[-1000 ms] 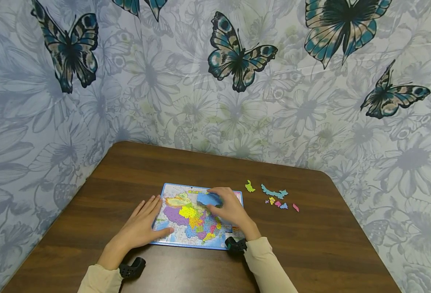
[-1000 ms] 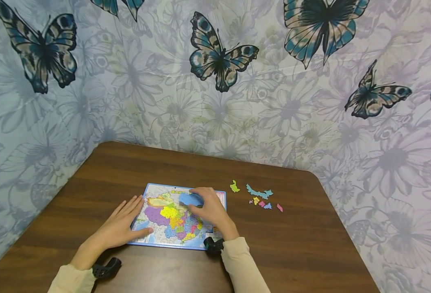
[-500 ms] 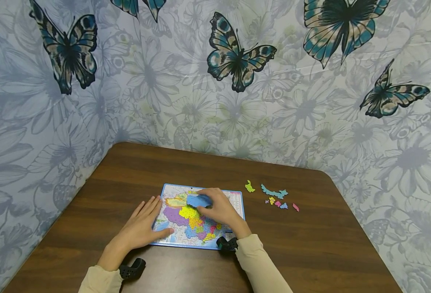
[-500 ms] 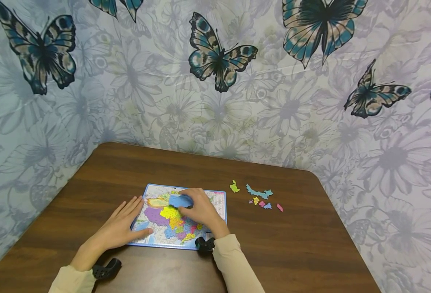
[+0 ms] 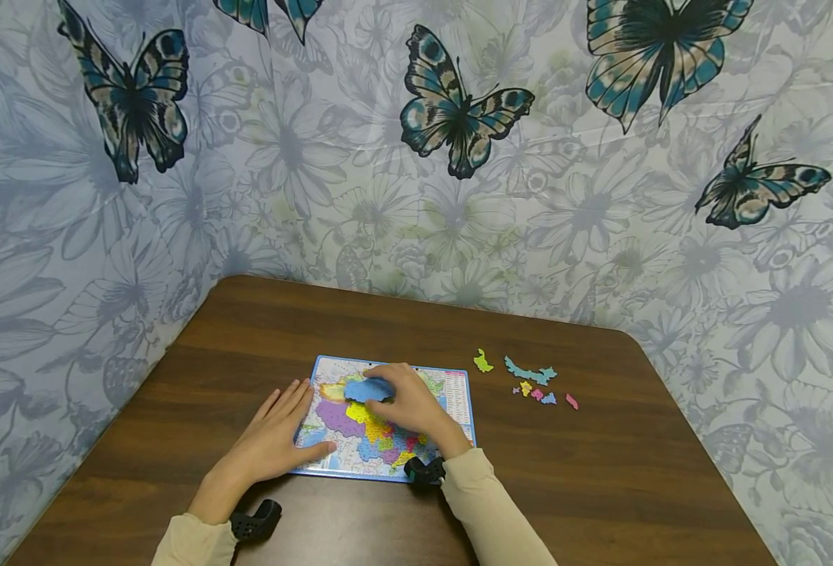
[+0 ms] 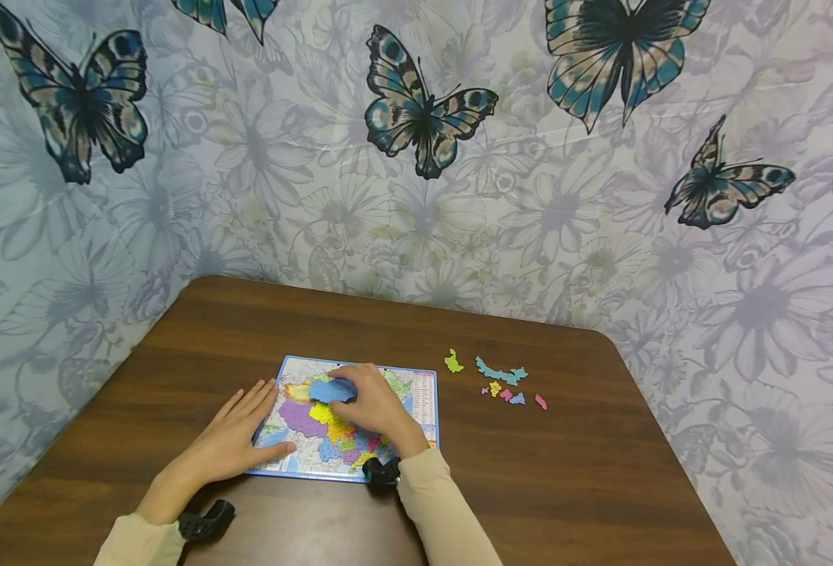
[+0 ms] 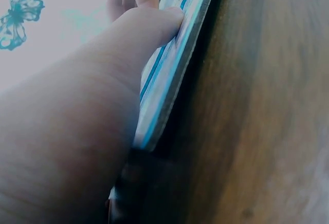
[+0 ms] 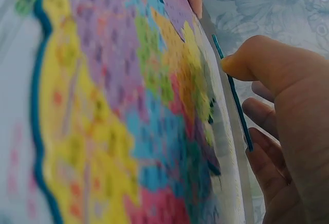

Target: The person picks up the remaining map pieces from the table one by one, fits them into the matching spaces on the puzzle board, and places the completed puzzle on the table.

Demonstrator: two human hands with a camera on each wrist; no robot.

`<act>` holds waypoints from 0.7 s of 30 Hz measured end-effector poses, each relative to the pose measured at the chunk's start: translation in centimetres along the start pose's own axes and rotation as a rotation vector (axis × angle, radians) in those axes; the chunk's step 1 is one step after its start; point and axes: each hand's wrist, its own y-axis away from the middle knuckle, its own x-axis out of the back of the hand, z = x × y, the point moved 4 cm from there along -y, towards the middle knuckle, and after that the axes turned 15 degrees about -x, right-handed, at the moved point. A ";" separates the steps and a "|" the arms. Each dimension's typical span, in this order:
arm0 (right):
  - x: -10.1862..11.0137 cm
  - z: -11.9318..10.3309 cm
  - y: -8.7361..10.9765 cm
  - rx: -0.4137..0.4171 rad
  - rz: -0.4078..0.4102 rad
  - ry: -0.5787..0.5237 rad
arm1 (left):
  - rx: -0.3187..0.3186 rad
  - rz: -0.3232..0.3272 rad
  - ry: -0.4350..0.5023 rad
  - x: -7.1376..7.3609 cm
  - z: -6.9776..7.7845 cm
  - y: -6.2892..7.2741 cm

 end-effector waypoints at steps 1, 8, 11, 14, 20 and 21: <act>-0.1 -0.2 0.0 0.001 -0.008 0.000 | -0.001 0.001 0.000 0.0 0.0 0.0; -0.7 -0.9 -0.5 0.010 -0.024 0.013 | -0.002 -0.001 -0.005 0.1 0.1 0.1; -1.0 -1.1 -0.6 0.013 -0.031 0.013 | 0.000 -0.003 -0.002 0.1 0.2 0.1; -1.2 -1.3 -0.9 0.013 -0.038 0.016 | 0.000 -0.003 0.004 0.1 0.1 0.0; -1.7 -1.5 -1.2 0.011 -0.038 0.027 | -0.002 0.001 -0.003 -0.1 0.0 0.0; -1.7 -1.6 -1.2 0.012 -0.037 0.027 | -0.003 0.002 -0.005 -0.1 0.0 0.0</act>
